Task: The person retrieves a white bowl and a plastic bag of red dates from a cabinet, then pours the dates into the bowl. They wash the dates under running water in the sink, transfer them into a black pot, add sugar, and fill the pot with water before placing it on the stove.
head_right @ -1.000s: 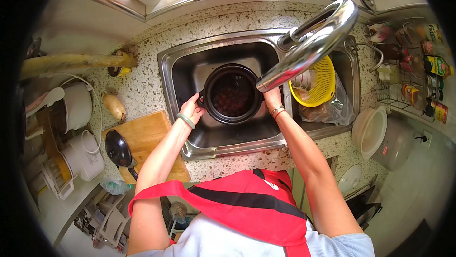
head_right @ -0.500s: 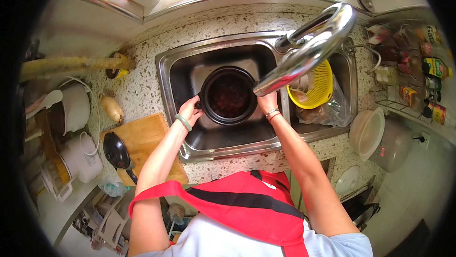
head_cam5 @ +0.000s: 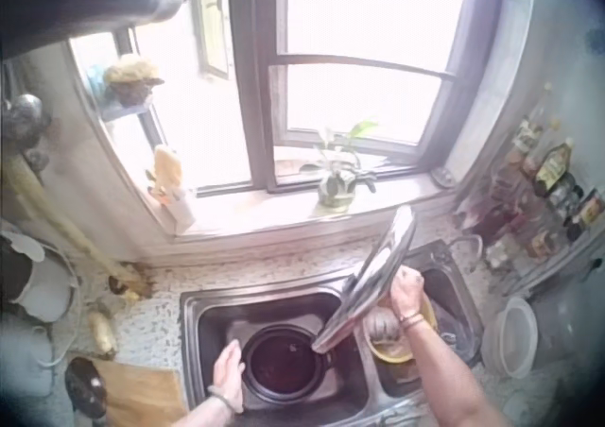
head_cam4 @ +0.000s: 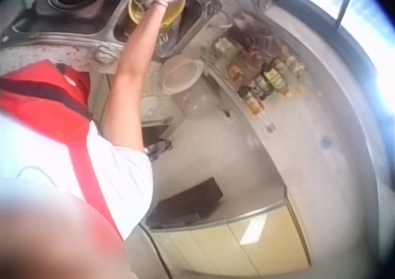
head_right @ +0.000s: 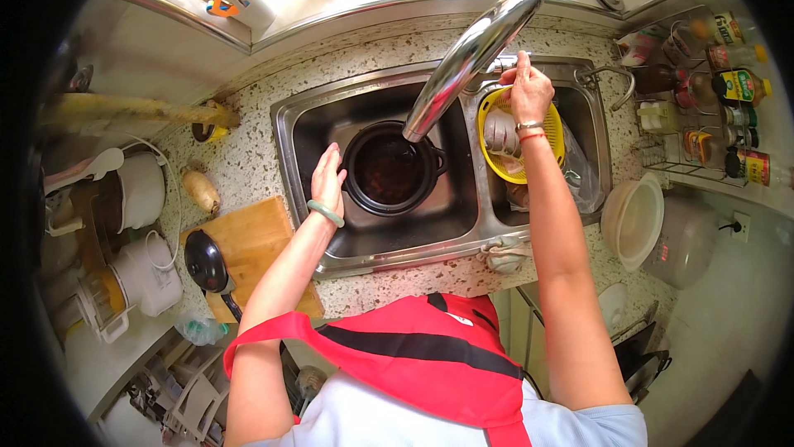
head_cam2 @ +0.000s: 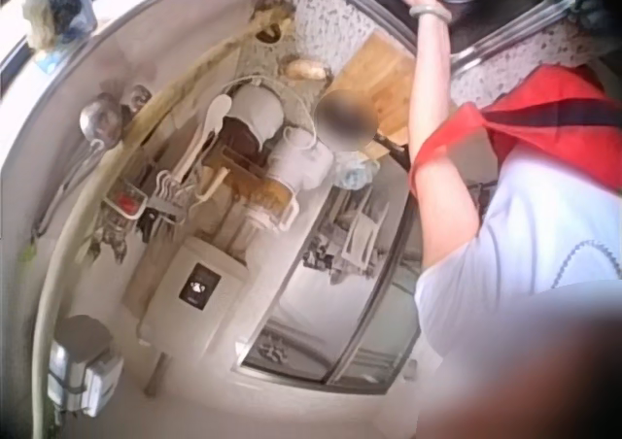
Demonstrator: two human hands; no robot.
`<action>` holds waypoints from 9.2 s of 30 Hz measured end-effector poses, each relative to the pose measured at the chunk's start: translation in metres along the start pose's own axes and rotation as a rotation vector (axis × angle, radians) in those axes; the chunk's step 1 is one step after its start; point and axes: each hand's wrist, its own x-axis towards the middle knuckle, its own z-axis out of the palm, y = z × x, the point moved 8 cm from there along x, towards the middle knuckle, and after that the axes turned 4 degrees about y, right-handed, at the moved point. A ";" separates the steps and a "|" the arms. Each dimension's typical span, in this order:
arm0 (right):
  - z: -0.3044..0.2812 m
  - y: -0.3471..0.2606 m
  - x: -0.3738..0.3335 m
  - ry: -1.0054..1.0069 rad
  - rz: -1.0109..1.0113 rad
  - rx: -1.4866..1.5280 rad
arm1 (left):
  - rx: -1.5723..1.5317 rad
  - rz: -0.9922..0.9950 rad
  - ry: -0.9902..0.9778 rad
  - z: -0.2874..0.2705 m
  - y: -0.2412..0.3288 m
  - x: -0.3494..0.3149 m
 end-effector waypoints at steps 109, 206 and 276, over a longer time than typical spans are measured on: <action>0.124 -0.089 -0.377 -1.091 0.218 0.511 | 0.041 0.078 0.172 -0.284 0.146 -0.185; 0.348 -0.129 -0.400 -1.591 -0.182 0.513 | 1.385 0.720 0.023 -0.144 0.088 -0.206; 0.066 -0.154 -0.476 -1.028 -0.611 0.247 | 0.586 0.976 0.130 -0.190 0.095 -0.306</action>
